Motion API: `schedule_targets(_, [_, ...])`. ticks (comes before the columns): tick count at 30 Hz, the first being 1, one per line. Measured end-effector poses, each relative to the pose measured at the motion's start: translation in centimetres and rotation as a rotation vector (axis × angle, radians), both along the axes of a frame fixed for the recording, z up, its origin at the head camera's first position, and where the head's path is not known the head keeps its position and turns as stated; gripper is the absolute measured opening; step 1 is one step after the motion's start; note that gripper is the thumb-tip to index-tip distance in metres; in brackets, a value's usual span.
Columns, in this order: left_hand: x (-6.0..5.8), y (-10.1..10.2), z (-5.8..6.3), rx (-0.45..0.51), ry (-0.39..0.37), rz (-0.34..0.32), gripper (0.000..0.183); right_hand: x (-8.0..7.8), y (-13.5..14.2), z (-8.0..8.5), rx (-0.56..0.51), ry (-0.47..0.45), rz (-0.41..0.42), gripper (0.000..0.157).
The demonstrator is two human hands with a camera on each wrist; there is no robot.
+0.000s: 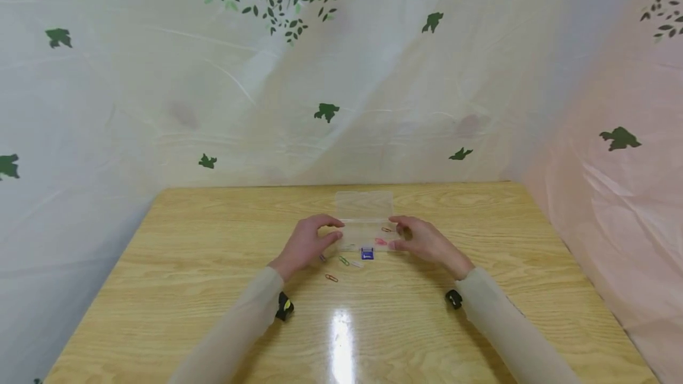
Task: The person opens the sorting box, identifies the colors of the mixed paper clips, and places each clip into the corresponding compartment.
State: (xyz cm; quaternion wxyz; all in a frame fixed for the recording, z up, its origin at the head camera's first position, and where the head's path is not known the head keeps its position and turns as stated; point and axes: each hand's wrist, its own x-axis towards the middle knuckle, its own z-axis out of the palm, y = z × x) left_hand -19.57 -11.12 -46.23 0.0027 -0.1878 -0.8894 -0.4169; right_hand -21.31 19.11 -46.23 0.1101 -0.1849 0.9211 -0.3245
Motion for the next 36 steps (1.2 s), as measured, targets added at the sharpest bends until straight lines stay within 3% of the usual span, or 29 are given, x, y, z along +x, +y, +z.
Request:
schedule_targets(11, [1.1, -2.7, 0.8, 0.032, -0.062, 0.047, 0.040, 0.0, -0.2, 0.2, 0.009, -0.002, -0.001, 0.066])
schedule_targets(22, [1.6, -4.9, 1.4, 0.035, -0.085, 0.054, 0.043, 0.0, -0.4, 0.3, 0.010, -0.007, -0.009, 0.066])
schedule_targets(30, [1.4, -6.2, 0.6, -0.017, -0.076, 0.055, 0.038, 0.0, -0.3, 0.3, 0.010, -0.005, -0.005, 0.065])
schedule_targets(36, [1.4, -6.6, 0.0, -0.054, -0.112, 0.076, 0.034, 0.0, -0.4, 0.4, 0.006, -0.015, -0.004, 0.065])
